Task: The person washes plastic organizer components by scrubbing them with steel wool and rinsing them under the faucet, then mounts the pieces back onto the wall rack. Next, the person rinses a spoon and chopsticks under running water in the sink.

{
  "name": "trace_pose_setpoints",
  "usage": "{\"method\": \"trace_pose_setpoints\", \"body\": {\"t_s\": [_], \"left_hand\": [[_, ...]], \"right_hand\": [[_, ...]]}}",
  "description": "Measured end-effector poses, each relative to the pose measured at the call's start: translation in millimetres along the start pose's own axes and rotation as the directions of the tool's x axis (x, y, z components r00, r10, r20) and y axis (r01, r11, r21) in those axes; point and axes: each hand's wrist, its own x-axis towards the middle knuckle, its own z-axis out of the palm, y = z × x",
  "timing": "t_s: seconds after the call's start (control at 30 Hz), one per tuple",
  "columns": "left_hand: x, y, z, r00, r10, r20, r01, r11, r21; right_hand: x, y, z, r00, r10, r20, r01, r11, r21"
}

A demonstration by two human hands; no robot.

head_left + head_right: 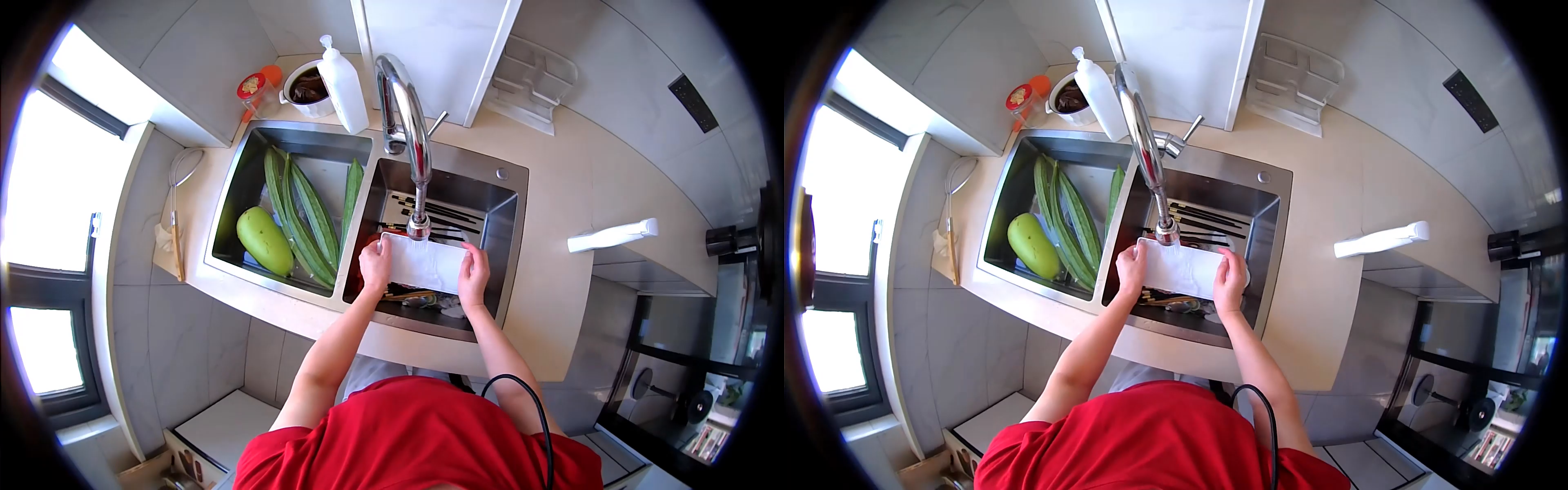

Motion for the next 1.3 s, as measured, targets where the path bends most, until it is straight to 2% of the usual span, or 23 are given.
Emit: {"method": "trace_pose_setpoints", "body": {"t_s": [0.03, 0.1, 0.27, 0.33, 0.37, 0.43, 0.47, 0.53, 0.57, 0.63, 0.7, 0.77, 0.83, 0.87, 0.9, 0.97, 1.07, 1.17, 1.3], "left_hand": [[0, 0, -1, 1.0, 0.011, 0.001, -0.011, 0.999, 0.048], [-3, 2, -2, 1.0, 0.016, 0.006, -0.016, 0.999, 0.033], [-14, 17, -9, 0.997, 0.082, -0.004, -0.081, 0.996, 0.044], [-15, 24, -10, 0.994, 0.111, 0.0, -0.11, 0.982, 0.156], [-16, 26, -11, 0.994, 0.111, -0.002, -0.11, 0.982, 0.155], [-17, 29, -14, 0.978, 0.211, 0.0, -0.2, 0.924, 0.326], [-16, 28, -14, 0.977, 0.211, -0.001, -0.199, 0.924, 0.325], [-9, 20, -15, 0.919, 0.391, 0.043, -0.39, 0.893, 0.223], [-6, 16, -17, 0.919, 0.392, 0.042, -0.391, 0.893, 0.223], [0, 11, -23, 0.873, 0.416, 0.256, -0.484, 0.808, 0.335], [6, 8, -25, 0.851, 0.44, 0.285, -0.518, 0.794, 0.318], [12, 6, -26, 0.794, 0.492, 0.358, -0.602, 0.723, 0.34], [15, 3, -27, 0.785, 0.478, 0.395, -0.609, 0.714, 0.346], [15, 2, -27, 0.775, 0.462, 0.432, -0.616, 0.705, 0.352], [14, 5, -30, 0.775, 0.462, 0.431, -0.616, 0.705, 0.352], [9, 11, -35, 0.794, 0.407, 0.452, -0.555, 0.789, 0.263], [5, 18, -41, 0.788, 0.406, 0.463, -0.526, 0.835, 0.164], [5, 20, -42, 0.754, 0.492, 0.435, -0.57, 0.82, 0.061], [5, 32, -42, 0.786, 0.478, 0.392, -0.522, 0.853, 0.005]], "right_hand": [[-2, 1, 0, 1.0, -0.001, 0.003, 0.001, 1.0, 0.002], [-5, 4, 0, 0.999, -0.033, -0.031, 0.035, 0.998, 0.058], [-9, 6, -4, 0.996, -0.082, -0.025, 0.084, 0.995, 0.054], [-10, 6, -6, 0.996, -0.088, -0.024, 0.089, 0.995, 0.042], [-11, 7, -8, 0.997, -0.08, -0.001, 0.08, 0.997, 0.02], [-10, 6, -9, 0.997, -0.071, 0.021, 0.072, 0.997, -0.003], [-8, 6, -9, 0.994, -0.11, 0.015, 0.11, 0.994, -0.001], [-7, 2, -12, 0.989, -0.149, 0.009, 0.149, 0.989, 0.001], [-6, 0, -15, 0.991, -0.128, 0.032, 0.128, 0.992, 0.021], [-5, 2, -19, 0.993, -0.109, 0.054, 0.107, 0.993, 0.04], [-4, 3, -24, 0.994, -0.079, 0.077, 0.075, 0.996, 0.045], [-3, 2, -25, 0.994, -0.081, 0.073, 0.077, 0.996, 0.054], [-2, -1, -27, 0.994, -0.084, 0.072, 0.08, 0.995, 0.063], [-1, -2, -27, 0.987, -0.141, 0.071, 0.139, 0.99, 0.035], [0, -3, -28, 0.978, -0.197, 0.071, 0.197, 0.98, 0.007], [2, -6, -28, 0.978, -0.193, 0.076, 0.192, 0.981, 0.02], [4, -11, -30, 0.972, -0.217, 0.09, 0.216, 0.976, 0.019], [7, -20, -31, 0.964, -0.247, 0.094, 0.248, 0.969, 0.008], [9, -23, -30, 0.968, -0.251, 0.02, 0.251, 0.968, 0.016]]}}
